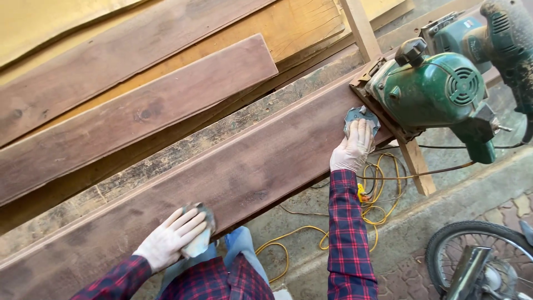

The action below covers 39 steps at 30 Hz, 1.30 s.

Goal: The person sands a long wooden plank using a green electric sander, then switches to manual sanding with sandpaper. The person moves along the plank, smoothing its surface.

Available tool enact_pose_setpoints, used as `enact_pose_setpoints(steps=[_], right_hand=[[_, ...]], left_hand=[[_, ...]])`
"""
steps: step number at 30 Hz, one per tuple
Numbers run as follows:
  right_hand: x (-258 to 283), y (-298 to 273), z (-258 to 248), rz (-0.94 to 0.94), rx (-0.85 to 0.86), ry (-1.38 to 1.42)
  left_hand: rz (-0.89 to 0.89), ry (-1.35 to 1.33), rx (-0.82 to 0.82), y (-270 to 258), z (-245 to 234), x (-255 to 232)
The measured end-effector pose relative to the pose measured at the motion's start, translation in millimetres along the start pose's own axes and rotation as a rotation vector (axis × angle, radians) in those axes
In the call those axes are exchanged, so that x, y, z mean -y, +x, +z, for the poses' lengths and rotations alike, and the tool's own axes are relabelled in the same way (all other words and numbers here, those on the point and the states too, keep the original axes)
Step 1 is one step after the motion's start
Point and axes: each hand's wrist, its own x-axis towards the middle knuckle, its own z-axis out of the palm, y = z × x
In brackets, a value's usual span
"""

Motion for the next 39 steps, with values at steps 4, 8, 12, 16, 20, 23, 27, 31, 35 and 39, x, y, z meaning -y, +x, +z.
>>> enact_pose_setpoints(steps=[4, 8, 12, 16, 20, 23, 27, 31, 35, 39], right_hand=[[2.3, -0.2, 1.0, -0.001, -0.037, -0.009], [0.1, -1.4, 2.9, -0.011, -0.035, -0.008], [-0.5, -2.2, 1.5, -0.017, -0.028, -0.017], [-8.3, -2.5, 4.0, -0.023, -0.005, -0.013], [-11.6, -5.2, 6.0, -0.018, 0.018, -0.026], [-5.8, -2.1, 3.2, -0.021, 0.018, -0.015], [-9.8, -1.2, 4.9, -0.047, 0.016, -0.026], [-16.0, -3.4, 13.1, -0.048, -0.004, -0.019], [-21.2, -0.6, 16.5, -0.051, -0.043, -0.019], [-21.2, 3.6, 17.0, -0.065, -0.038, -0.037]], left_hand=[[0.04, 0.008, -0.131, 39.6, -2.4, -10.1], [0.197, 0.024, -0.27, 177.7, -37.4, -40.2], [0.195, 0.132, -0.365, 254.2, -21.0, -56.3], [0.171, 0.012, -0.346, 174.7, -17.2, -46.6], [0.0, 0.064, -0.193, -16.2, 19.8, 6.1], [-0.257, 0.082, -0.059, -167.5, 83.1, 30.5], [-0.34, 0.041, -0.046, -147.0, 80.6, 26.2], [-0.053, 0.085, -0.333, -0.3, 30.1, 5.8], [0.132, 0.087, -0.545, 169.2, -1.6, -36.4], [0.146, 0.003, -0.654, 185.4, 14.6, -44.7]])
